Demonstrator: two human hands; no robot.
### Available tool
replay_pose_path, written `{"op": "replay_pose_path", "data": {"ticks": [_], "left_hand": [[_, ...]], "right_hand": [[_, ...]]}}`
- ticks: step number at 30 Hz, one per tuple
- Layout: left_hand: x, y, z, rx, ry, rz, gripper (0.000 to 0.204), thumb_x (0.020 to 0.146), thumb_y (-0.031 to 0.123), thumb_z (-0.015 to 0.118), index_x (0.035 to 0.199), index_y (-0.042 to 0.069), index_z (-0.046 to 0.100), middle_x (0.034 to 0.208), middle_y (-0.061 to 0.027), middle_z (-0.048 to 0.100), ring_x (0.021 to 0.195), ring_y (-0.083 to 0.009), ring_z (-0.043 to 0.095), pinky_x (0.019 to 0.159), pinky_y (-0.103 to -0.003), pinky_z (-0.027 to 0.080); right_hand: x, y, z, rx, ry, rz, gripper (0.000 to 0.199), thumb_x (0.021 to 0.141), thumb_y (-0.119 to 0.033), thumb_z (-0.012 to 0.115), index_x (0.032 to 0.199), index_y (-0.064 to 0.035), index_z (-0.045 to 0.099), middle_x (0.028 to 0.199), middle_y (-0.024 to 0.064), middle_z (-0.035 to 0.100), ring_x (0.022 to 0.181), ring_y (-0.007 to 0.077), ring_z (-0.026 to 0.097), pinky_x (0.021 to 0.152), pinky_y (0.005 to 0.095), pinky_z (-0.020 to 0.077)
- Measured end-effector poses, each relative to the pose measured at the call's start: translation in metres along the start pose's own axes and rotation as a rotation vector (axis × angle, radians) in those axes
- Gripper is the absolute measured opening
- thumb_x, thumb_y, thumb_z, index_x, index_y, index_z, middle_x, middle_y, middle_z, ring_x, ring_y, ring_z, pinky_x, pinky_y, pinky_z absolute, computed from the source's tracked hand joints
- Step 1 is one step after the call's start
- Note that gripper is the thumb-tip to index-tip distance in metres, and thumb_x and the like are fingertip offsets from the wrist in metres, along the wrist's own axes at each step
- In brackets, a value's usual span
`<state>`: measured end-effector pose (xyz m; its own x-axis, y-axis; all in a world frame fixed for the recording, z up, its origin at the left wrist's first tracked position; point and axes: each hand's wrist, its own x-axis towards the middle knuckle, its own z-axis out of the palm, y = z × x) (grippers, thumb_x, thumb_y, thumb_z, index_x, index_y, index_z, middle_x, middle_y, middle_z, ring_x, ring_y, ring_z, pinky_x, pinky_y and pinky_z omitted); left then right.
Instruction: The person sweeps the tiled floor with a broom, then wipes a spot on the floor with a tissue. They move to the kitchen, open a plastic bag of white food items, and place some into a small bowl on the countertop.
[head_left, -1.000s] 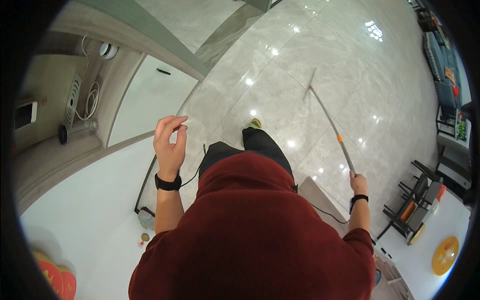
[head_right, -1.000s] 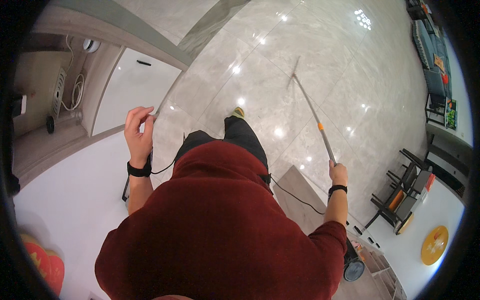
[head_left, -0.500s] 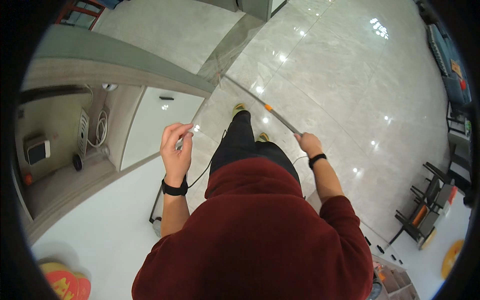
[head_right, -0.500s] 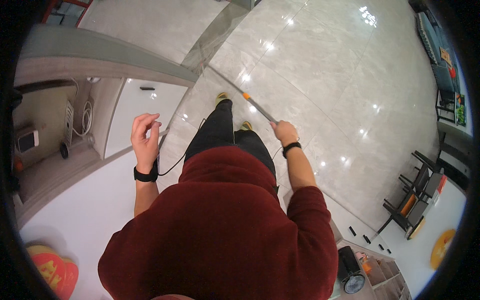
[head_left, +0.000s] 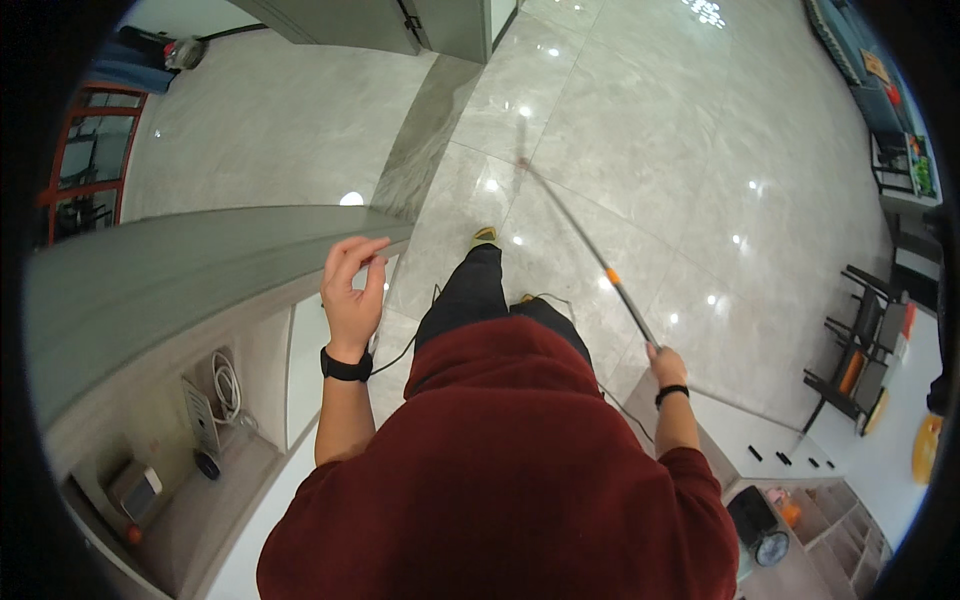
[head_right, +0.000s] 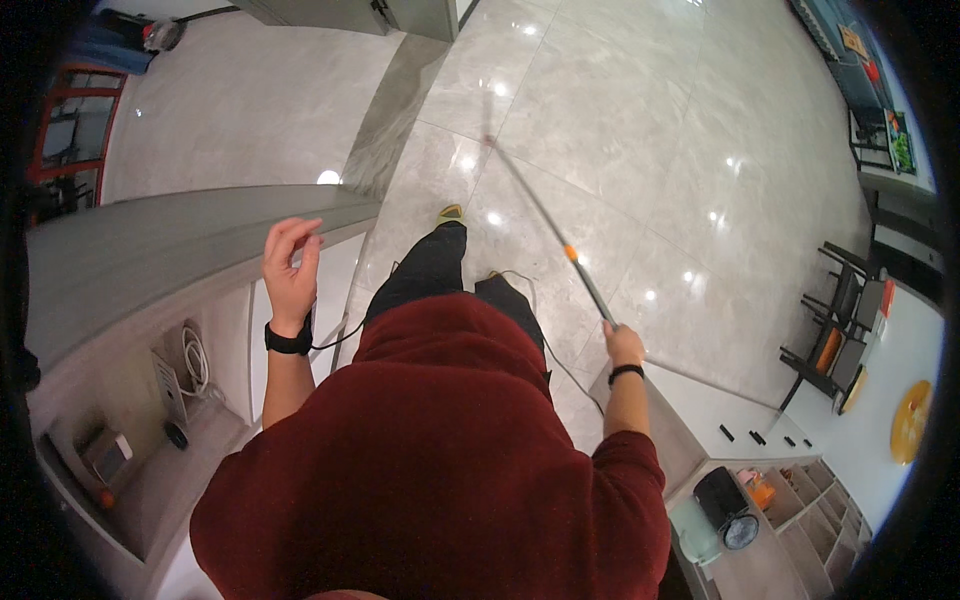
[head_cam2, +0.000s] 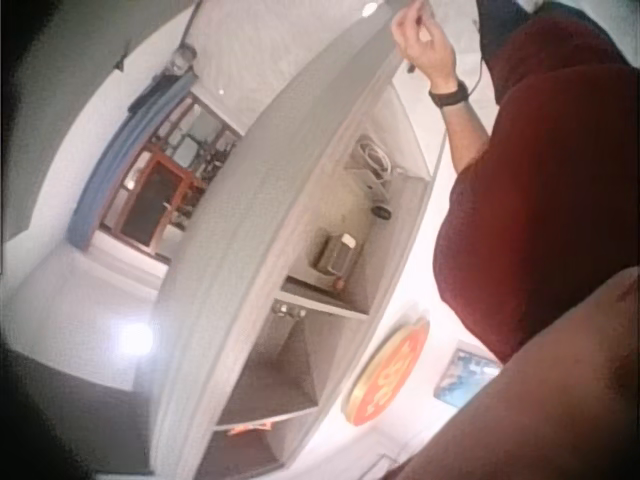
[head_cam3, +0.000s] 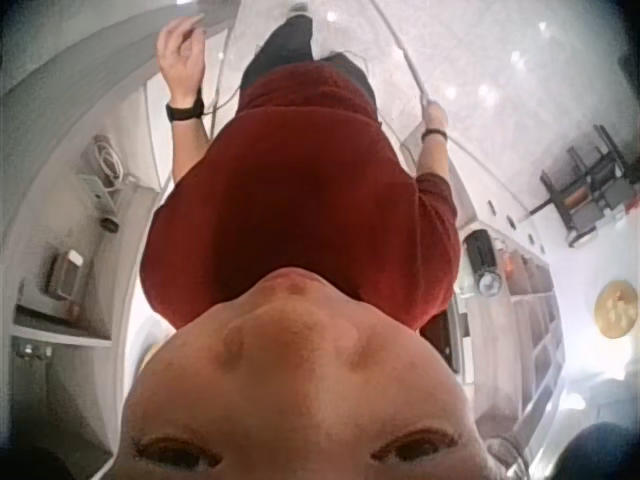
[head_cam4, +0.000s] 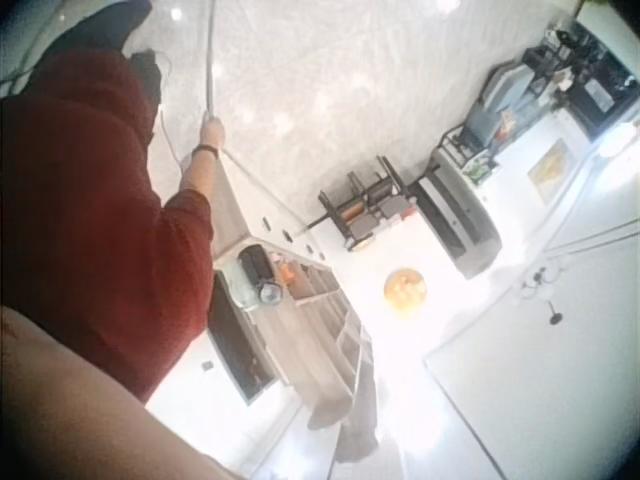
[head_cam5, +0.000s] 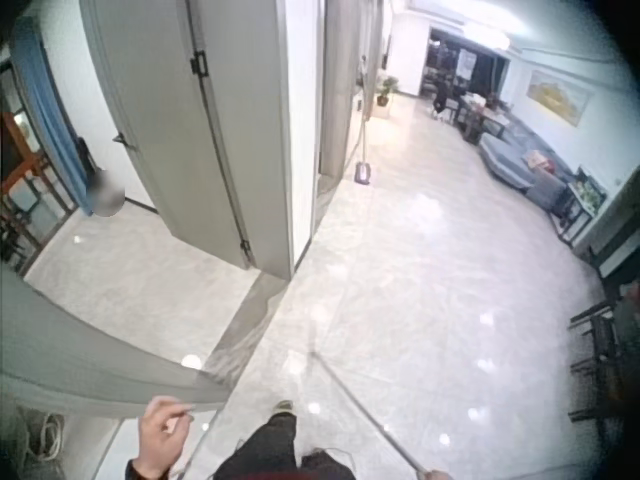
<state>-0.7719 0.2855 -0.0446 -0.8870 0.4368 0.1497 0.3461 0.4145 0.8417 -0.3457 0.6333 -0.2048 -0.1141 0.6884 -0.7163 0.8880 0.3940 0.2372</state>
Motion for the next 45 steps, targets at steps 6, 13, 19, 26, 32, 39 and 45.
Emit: {"op": "replay_pose_path", "data": {"ticks": [6, 13, 19, 26, 32, 39, 45], "left_hand": [[0.06, -0.025, 0.002, -0.104, -0.06, -0.033, 0.02, 0.082, -0.004, 0.059, 0.098, 0.002, 0.068, 0.095, -0.0091, 0.058, 0.082, -0.0176, 0.06, 0.073, -0.027, 0.05], [0.109, -0.035, 0.014, -0.06, -0.15, -0.007, 0.019, 0.082, -0.004, 0.059, 0.098, 0.002, 0.068, 0.096, -0.0096, 0.058, 0.083, -0.0178, 0.059, 0.074, -0.027, 0.05], [0.134, -0.027, 0.031, -0.083, -0.108, 0.018, 0.02, 0.084, -0.006, 0.058, 0.1, 0.001, 0.067, 0.099, -0.0097, 0.057, 0.086, -0.0165, 0.059, 0.074, -0.027, 0.05], [0.156, 0.002, 0.054, -0.079, -0.033, -0.037, 0.019, 0.086, -0.006, 0.057, 0.102, -0.002, 0.065, 0.103, -0.0097, 0.055, 0.085, -0.0144, 0.057, 0.075, -0.026, 0.05], [0.207, 0.03, 0.128, -0.144, -0.172, 0.049, 0.02, 0.085, -0.006, 0.056, 0.102, 0.0, 0.066, 0.103, -0.0088, 0.055, 0.086, -0.015, 0.057, 0.075, -0.026, 0.05], [0.264, 0.075, 0.213, -0.086, -0.439, 0.252, 0.021, 0.083, -0.006, 0.057, 0.099, 0.001, 0.067, 0.1, -0.0088, 0.057, 0.087, -0.0167, 0.058, 0.076, -0.027, 0.05], [0.315, 0.097, 0.271, -0.162, -0.643, 0.329, 0.021, 0.083, -0.006, 0.057, 0.099, 0.002, 0.067, 0.097, -0.0092, 0.057, 0.086, -0.0169, 0.058, 0.075, -0.027, 0.05]], "right_hand": [[-0.023, 0.013, -0.002, 0.272, -0.05, 0.174, 0.063, 0.089, -0.055, 0.045, 0.103, 0.0042, 0.064, 0.099, 0.0276, 0.064, 0.095, 0.0409, 0.062, 0.085, 0.0465, 0.0482], [-0.024, -0.089, -0.036, 0.209, 0.031, -0.147, 0.061, 0.089, -0.055, 0.049, 0.093, 0.0036, 0.063, 0.092, 0.0299, 0.064, 0.091, 0.0448, 0.061, 0.08, 0.0503, 0.048], [0.044, -0.241, -0.087, 0.109, 0.042, -0.403, 0.053, 0.089, -0.053, 0.049, 0.09, -0.0032, 0.068, 0.094, 0.0197, 0.068, 0.09, 0.0371, 0.064, 0.079, 0.0462, 0.051], [0.104, -0.201, -0.12, 0.069, -0.007, -0.292, 0.053, 0.087, -0.056, 0.05, 0.097, -0.0074, 0.071, 0.1, 0.0148, 0.069, 0.097, 0.0319, 0.064, 0.083, 0.0432, 0.0508], [0.087, -0.031, -0.087, 0.173, -0.064, 0.072, 0.056, 0.089, -0.055, 0.047, 0.099, -0.005, 0.068, 0.104, 0.0181, 0.067, 0.099, 0.0342, 0.063, 0.084, 0.0449, 0.0498], [0.02, 0.043, -0.019, 0.447, -0.119, 0.5, 0.062, 0.088, -0.059, 0.047, 0.102, -0.0014, 0.066, 0.105, 0.0227, 0.065, 0.102, 0.0389, 0.06, 0.087, 0.0473, 0.0476], [-0.039, 0.023, 0.011, 0.829, -0.241, 0.707, 0.059, 0.087, -0.055, 0.051, 0.099, 0.0011, 0.066, 0.099, 0.0256, 0.065, 0.097, 0.0387, 0.061, 0.084, 0.0474, 0.0475]]}}
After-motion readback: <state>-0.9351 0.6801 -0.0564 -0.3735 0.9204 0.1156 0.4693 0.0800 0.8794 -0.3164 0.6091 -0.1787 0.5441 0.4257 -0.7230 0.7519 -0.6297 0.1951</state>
